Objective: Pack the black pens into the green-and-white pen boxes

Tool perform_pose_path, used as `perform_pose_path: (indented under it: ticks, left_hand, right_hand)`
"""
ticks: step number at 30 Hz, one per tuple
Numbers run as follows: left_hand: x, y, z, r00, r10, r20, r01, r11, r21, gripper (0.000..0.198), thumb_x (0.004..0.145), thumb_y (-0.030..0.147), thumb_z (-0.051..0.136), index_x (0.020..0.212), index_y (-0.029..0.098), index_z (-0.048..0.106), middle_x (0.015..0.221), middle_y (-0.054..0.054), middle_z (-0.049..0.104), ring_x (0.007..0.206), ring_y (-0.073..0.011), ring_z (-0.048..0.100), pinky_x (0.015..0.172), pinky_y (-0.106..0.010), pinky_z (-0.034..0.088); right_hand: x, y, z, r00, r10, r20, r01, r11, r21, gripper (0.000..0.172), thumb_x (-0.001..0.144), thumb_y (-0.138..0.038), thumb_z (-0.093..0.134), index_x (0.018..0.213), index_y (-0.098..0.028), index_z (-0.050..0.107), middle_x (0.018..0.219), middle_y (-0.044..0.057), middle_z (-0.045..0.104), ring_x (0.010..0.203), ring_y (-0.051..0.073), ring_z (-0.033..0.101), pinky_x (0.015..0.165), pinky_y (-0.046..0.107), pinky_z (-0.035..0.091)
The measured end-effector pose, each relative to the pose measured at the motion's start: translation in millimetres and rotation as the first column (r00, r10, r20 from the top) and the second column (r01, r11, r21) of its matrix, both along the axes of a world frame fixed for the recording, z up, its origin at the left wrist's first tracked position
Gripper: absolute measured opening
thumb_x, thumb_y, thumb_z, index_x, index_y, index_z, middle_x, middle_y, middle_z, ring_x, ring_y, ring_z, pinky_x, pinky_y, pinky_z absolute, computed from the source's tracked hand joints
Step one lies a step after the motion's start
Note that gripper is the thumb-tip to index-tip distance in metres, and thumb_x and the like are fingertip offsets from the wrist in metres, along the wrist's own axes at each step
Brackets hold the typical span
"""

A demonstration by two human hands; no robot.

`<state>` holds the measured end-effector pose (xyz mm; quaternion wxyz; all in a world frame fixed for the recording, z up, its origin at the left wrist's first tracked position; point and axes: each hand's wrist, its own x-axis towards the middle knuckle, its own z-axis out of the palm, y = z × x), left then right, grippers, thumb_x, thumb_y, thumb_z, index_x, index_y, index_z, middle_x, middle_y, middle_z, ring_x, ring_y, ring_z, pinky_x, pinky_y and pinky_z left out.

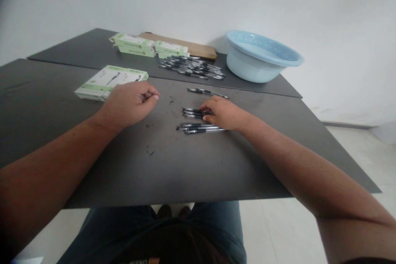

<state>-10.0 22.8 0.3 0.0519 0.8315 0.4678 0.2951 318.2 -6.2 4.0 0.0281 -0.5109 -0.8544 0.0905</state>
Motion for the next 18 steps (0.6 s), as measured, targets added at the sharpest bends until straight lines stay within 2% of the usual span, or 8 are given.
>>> perform_pose_path:
  ticks: [7,10,13,15,18]
  left_hand:
    - [0,0,0.9,1.000,0.001,0.013,-0.001,1.000,-0.014,0.023,0.091,0.035,0.059,0.099,0.023,0.078,0.092,-0.007,0.082,0.089,-0.0263,0.074,0.082,-0.037,0.054]
    - [0,-1,1.5,1.000,-0.005,0.014,0.005,1.000,-0.018,0.024,0.092,0.034,0.059,0.099,0.022,0.078,0.092,-0.008,0.081,0.088,-0.0264,0.074,0.082,-0.038,0.054]
    - [0,0,0.9,1.000,-0.006,0.016,0.006,1.000,-0.015,0.024,0.092,0.035,0.059,0.100,0.022,0.078,0.091,-0.008,0.081,0.087,-0.0262,0.074,0.081,-0.037,0.054]
    - [0,0,0.0,1.000,-0.008,0.023,0.008,1.000,-0.009,0.024,0.092,0.035,0.059,0.100,0.021,0.078,0.092,-0.008,0.081,0.087,-0.0262,0.074,0.081,-0.037,0.054]
    - [-1,0,-1.3,0.999,-0.029,0.034,0.029,1.000,0.000,0.024,0.093,0.033,0.058,0.099,0.020,0.078,0.092,-0.008,0.081,0.087,-0.0264,0.074,0.080,-0.037,0.053]
  right_hand:
    - [2,-22,1.3,0.999,0.039,-0.034,-0.039,0.999,0.025,0.034,0.101,-0.036,0.067,0.130,-0.021,0.077,0.118,0.013,0.077,0.115,0.032,0.070,0.106,0.049,0.057]
    - [-4,-34,-3.2,0.993,0.043,-0.108,-0.027,0.989,0.145,0.048,0.107,-0.047,0.059,0.143,-0.017,0.070,0.135,0.019,0.072,0.132,0.037,0.065,0.118,0.057,0.051]
    - [-12,-47,-14.5,0.984,0.122,-0.126,-0.096,0.976,0.194,0.068,0.110,-0.057,0.051,0.162,-0.013,0.052,0.159,0.025,0.058,0.150,0.039,0.054,0.128,0.060,0.044]
    - [-17,-54,-23.4,0.984,0.166,-0.069,-0.151,0.971,0.184,0.073,0.111,-0.057,0.048,0.166,-0.010,0.046,0.165,0.027,0.053,0.155,0.040,0.050,0.130,0.061,0.042]
    - [-19,-59,-32.2,0.985,0.172,-0.002,-0.168,0.966,0.196,0.070,0.111,-0.053,0.048,0.167,-0.010,0.045,0.166,0.026,0.054,0.156,0.042,0.050,0.129,0.065,0.042]
